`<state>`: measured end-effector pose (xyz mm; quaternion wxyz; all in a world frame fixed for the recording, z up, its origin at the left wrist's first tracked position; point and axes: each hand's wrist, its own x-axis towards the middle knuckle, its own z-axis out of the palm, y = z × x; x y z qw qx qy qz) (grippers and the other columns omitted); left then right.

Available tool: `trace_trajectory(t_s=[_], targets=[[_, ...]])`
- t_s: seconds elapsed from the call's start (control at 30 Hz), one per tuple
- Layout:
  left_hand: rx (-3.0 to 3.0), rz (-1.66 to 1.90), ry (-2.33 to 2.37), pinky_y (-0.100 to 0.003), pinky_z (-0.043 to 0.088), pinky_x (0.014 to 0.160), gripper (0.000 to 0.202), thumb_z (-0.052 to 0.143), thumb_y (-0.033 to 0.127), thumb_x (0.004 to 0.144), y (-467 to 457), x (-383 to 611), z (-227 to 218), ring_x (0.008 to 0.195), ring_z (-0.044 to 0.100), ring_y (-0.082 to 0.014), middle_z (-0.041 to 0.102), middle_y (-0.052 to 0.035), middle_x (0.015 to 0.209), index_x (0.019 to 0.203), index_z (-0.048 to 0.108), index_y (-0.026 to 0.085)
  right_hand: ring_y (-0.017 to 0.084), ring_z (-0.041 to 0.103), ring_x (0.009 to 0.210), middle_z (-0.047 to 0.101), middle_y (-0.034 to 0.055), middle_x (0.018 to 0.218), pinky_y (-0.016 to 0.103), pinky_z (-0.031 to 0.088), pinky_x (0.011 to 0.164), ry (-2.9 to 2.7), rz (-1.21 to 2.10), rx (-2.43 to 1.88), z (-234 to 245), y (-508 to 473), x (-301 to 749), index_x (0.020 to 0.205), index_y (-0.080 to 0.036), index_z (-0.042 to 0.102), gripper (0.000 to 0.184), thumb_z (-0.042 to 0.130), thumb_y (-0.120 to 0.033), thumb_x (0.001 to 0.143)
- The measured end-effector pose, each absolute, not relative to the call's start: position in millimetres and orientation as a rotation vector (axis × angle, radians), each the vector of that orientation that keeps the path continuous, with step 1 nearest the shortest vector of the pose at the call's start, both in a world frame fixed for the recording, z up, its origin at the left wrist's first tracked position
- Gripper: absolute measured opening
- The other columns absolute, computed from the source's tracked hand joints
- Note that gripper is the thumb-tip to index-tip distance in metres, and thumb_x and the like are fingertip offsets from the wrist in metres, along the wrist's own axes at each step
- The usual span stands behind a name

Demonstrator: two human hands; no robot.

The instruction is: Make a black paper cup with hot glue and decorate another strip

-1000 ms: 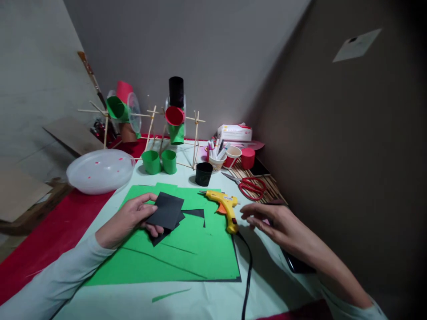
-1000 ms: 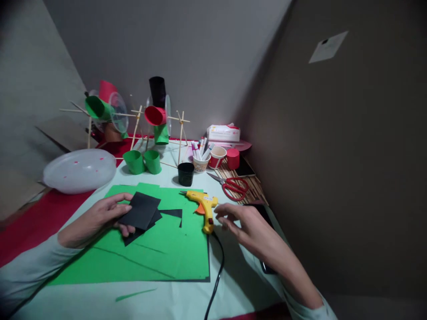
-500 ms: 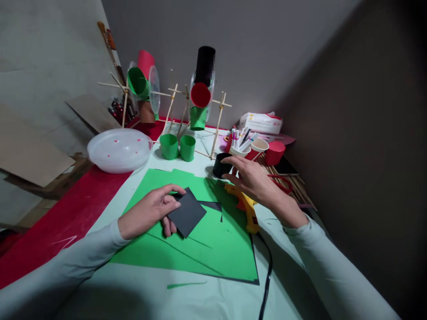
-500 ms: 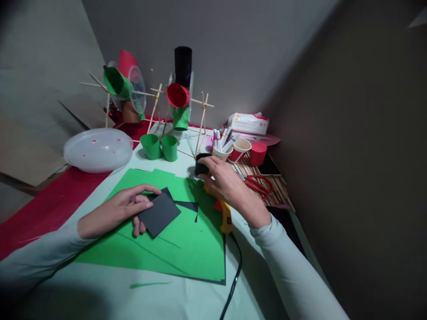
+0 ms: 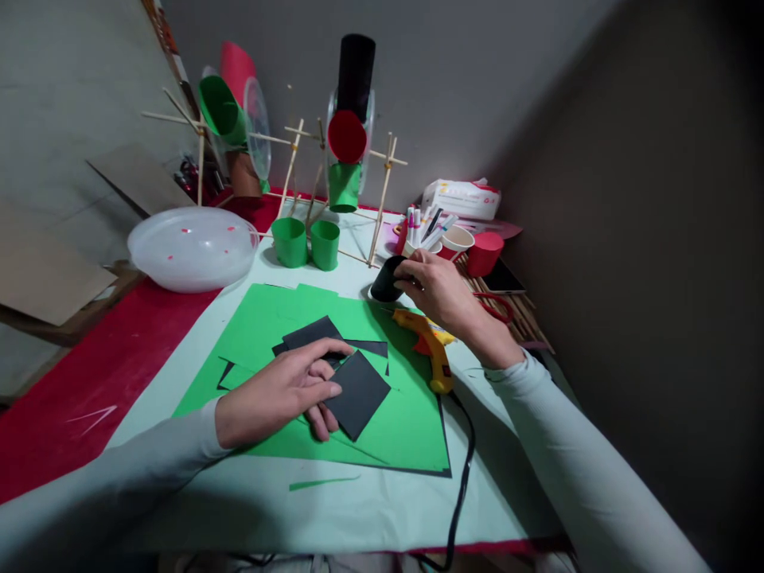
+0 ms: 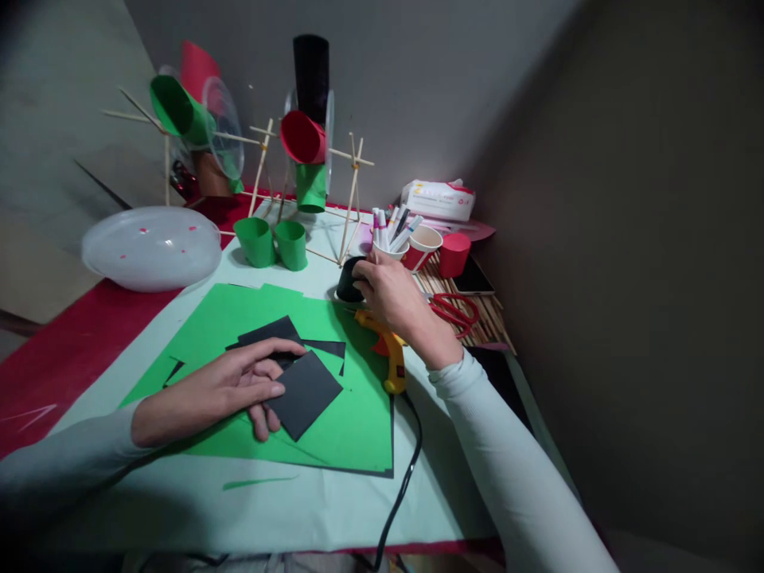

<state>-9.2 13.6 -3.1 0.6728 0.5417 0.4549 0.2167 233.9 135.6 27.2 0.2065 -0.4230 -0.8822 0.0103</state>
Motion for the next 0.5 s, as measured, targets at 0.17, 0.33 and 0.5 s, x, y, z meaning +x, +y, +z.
trace_trajectory(t_s=[0.17, 0.33, 0.5], targets=[[1.471, 0.418, 1.186, -0.038, 0.057, 0.065, 0.057, 0.056, 0.044, 0.089, 1.0, -4.8, -1.3, 0.067, 0.072, -0.0254, 0.066, -0.0027, 0.085, 0.142, 0.045, 0.026, 0.021, 0.06, 0.08, 0.065, 0.0082, 0.094, 0.032, 0.046, 0.07, -2.348, 0.03, -1.168, 52.9, 98.3, 256.8, 0.094, -0.019, 0.069, 0.011, 0.058, -0.017, 0.091], [2.046, 0.564, 1.433, -0.044, 0.042, 0.102, 0.051, 0.056, 0.05, 0.091, -6.4, -11.8, 8.0, 0.121, 0.058, -0.035, 0.065, -0.0069, 0.132, 0.139, 0.055, 0.034, 0.017, 0.063, 0.071, 0.068, 0.0038, 0.084, 0.027, 0.048, 0.063, -2.238, 0.479, -1.065, 64.2, 46.8, 271.2, 0.096, -0.019, 0.065, 0.01, 0.06, -0.027, 0.095], [2.246, 0.847, 1.393, -0.033, 0.049, 0.078, 0.044, 0.061, 0.046, 0.09, -1.1, -11.3, 20.5, 0.084, 0.062, -0.0237, 0.067, -0.0066, 0.116, 0.129, 0.063, 0.024, 0.014, 0.064, 0.076, 0.068, 0.0019, 0.087, 0.023, 0.047, 0.069, -2.36, 0.6, -0.798, 51.7, 21.8, 258.2, 0.1, -0.019, 0.065, 0.004, 0.062, -0.021, 0.097]])
